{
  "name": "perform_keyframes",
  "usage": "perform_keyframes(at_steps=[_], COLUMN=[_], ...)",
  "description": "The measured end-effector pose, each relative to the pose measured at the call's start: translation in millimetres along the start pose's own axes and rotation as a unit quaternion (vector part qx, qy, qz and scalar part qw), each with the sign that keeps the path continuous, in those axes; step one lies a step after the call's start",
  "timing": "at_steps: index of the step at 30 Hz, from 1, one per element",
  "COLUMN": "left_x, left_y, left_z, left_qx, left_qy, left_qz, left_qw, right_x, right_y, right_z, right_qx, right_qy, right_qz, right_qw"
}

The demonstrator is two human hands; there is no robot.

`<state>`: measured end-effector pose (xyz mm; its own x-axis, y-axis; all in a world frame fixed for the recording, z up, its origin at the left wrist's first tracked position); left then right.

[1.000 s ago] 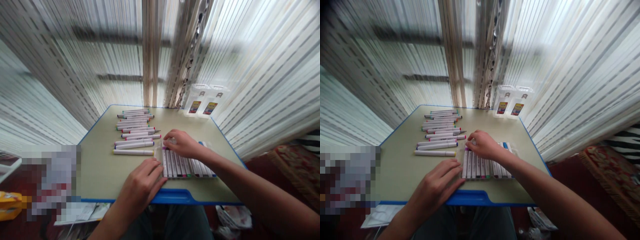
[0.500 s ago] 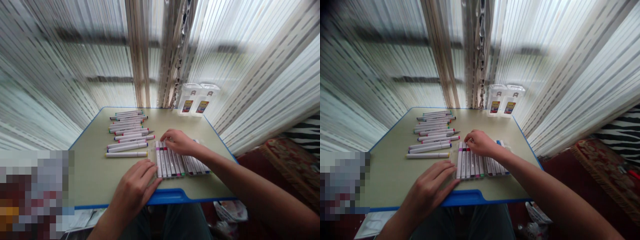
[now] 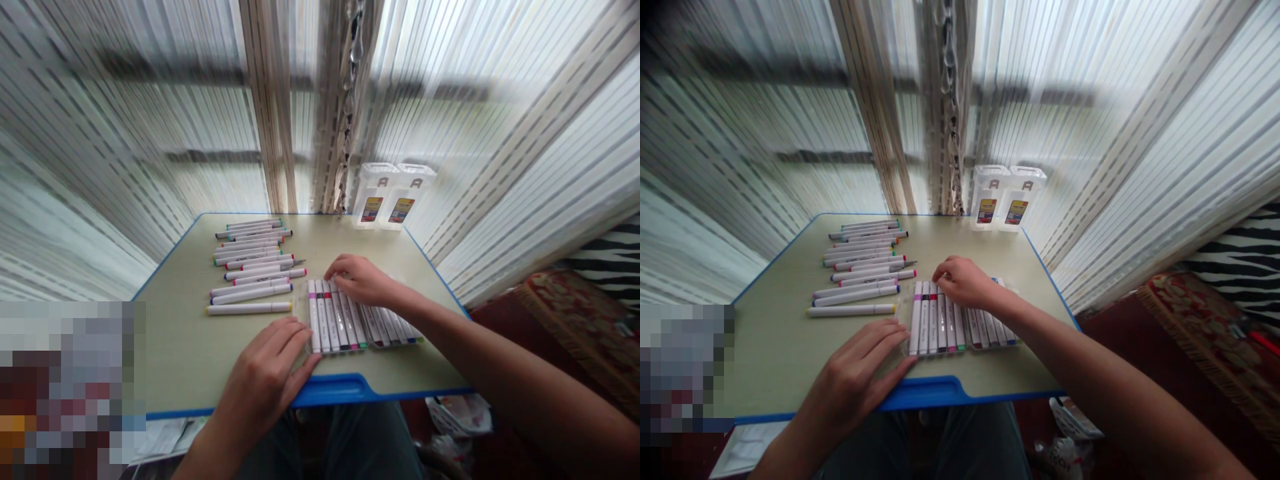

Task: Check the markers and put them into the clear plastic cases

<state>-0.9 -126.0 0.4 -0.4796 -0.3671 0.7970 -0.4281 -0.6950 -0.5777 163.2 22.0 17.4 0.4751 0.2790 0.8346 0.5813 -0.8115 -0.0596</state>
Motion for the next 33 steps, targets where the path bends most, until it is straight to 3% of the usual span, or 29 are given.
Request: perform_keyframes(at_steps=[23,33], left_x=[-1.0,-11.2], left_y=[-0.1,-26.3], left_z=[-0.5,28.1], left_qx=[-0.009,-0.029], left_qy=[-0.012,-0.034], left_qz=[-0.011,0.001], left_qw=[1.0,0.999], right_x=[10.5,7.6], right_y=[8.2,11.1], right_z=[18.0,16.8], right_qx=[-0.022,0.008], right_qy=[-0.009,-0.038], right_qz=[0.022,0.012], right_qw=[0.999,0.999])
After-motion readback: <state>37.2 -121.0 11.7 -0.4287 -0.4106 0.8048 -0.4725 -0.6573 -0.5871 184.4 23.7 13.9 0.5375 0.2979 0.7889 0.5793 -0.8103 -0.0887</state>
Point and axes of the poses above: each hand's wrist, its own y-axis away from the middle knuckle, its own x-axis out of the back of the hand, z = x × y, the point moved 4 cm from there along -y, towards the middle knuckle, and after that the axes turned 3 degrees about -y, right-handed, at the moved point
